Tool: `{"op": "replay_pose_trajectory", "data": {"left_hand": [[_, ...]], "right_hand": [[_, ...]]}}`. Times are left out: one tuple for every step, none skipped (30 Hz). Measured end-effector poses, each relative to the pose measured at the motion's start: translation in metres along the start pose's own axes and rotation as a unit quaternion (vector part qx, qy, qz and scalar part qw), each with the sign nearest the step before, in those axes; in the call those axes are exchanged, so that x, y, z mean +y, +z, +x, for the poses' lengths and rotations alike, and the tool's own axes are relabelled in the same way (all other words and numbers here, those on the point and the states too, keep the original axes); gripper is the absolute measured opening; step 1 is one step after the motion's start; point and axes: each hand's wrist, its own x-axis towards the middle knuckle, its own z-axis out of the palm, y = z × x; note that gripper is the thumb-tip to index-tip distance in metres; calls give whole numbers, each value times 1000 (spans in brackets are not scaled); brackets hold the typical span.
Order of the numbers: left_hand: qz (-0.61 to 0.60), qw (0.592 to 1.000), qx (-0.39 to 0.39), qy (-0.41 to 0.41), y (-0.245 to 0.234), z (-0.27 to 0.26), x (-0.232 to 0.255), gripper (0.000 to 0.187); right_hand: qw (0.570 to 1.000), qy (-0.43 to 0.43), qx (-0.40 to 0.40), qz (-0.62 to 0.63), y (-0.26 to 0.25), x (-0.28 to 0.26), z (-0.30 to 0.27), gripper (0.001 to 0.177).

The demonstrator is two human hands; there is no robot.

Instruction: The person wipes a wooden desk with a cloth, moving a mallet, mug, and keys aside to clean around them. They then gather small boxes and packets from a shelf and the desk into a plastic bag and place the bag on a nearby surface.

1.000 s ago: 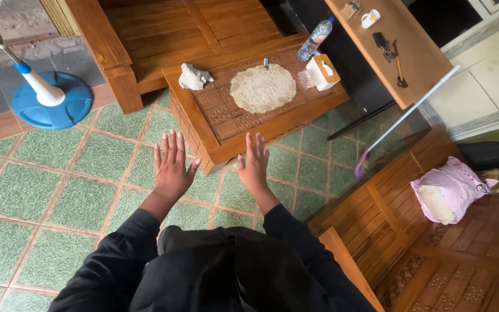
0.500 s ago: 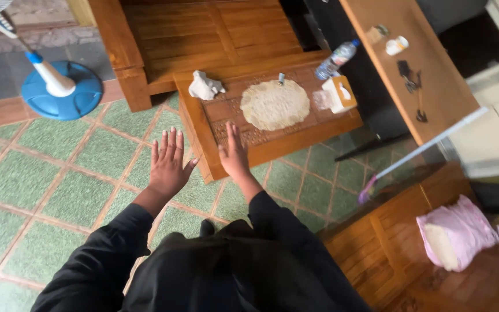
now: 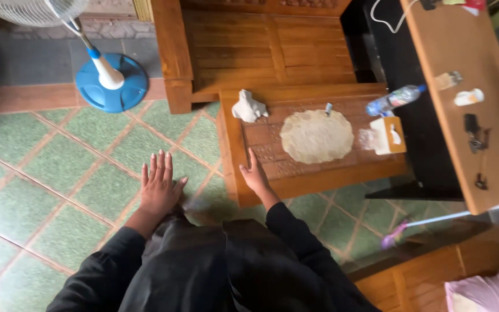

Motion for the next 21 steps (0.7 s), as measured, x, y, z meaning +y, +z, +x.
{"op": "replay_pose_trajectory", "data": {"left_hand": [[-4, 1000, -7, 1, 0, 11, -12, 86], [-9, 1000, -14, 3, -1, 23, -23, 86], [-13, 1000, -15, 7, -4, 46, -35, 86], [-1, 1000, -21, 21, -8, 71, -47, 86], [6, 999, -35, 31, -9, 89, -55, 87], [13, 998, -48, 42, -10, 109, -62, 88], [4, 997, -65, 47, -12, 125, -68, 88], [-6, 995, -82, 52, -14, 144, -75, 88], [-17, 994, -96, 55, -14, 158, -78, 88], [-19, 992, -116, 54, -14, 166, -79, 88], [-19, 990, -128, 55, -15, 185, -80, 89], [-18, 989, -139, 56, -16, 204, -81, 89], [-21, 988, -141, 57, -15, 217, -82, 88], [-25, 988, -142, 58, -12, 229, -82, 88], [-29, 988, -142, 58, -9, 242, -82, 87], [-26, 988, -145, 55, -5, 253, -83, 87], [-24, 988, -146, 49, 1, 261, -83, 87], [-23, 988, -147, 43, 6, 268, -84, 86], [-30, 988, -149, 31, 13, 274, -85, 86], [-38, 988, -150, 19, 18, 279, -88, 85], [-45, 988, -145, 9, 23, 290, -93, 85]], "right_hand": [[1000, 13, -3, 5, 3, -10, 9, 80], [1000, 26, -7, 9, 4, -19, 20, 80], [999, 34, -5, 15, 4, -29, 39, 79], [1000, 17, 7, 4, 6, -38, 60, 80], [1000, 7, 13, -11, 8, -39, 71, 80], [999, -2, 20, -27, 12, -39, 83, 80], [999, -16, 25, -14, 16, -36, 91, 80], [999, -30, 30, -1, 18, -34, 106, 80], [998, -47, 36, 9, 18, -31, 116, 80], [997, -51, 43, 34, 22, -26, 116, 81], [995, -64, 54, 60, 25, -28, 128, 82], [991, -77, 64, 86, 26, -29, 140, 83], [993, -42, 63, 89, 24, -29, 148, 85], [994, -8, 63, 92, 21, -27, 156, 86], [993, 25, 60, 94, 17, -26, 165, 88], [992, 62, 62, 89, 13, -25, 174, 90], [990, 96, 61, 81, 9, -24, 184, 92], [987, 130, 60, 73, 5, -23, 193, 94], [988, 121, 62, 68, 0, -21, 203, 95], [990, 111, 63, 62, -3, -19, 213, 97], [992, 95, 67, 57, -6, -21, 233, 99]]}}
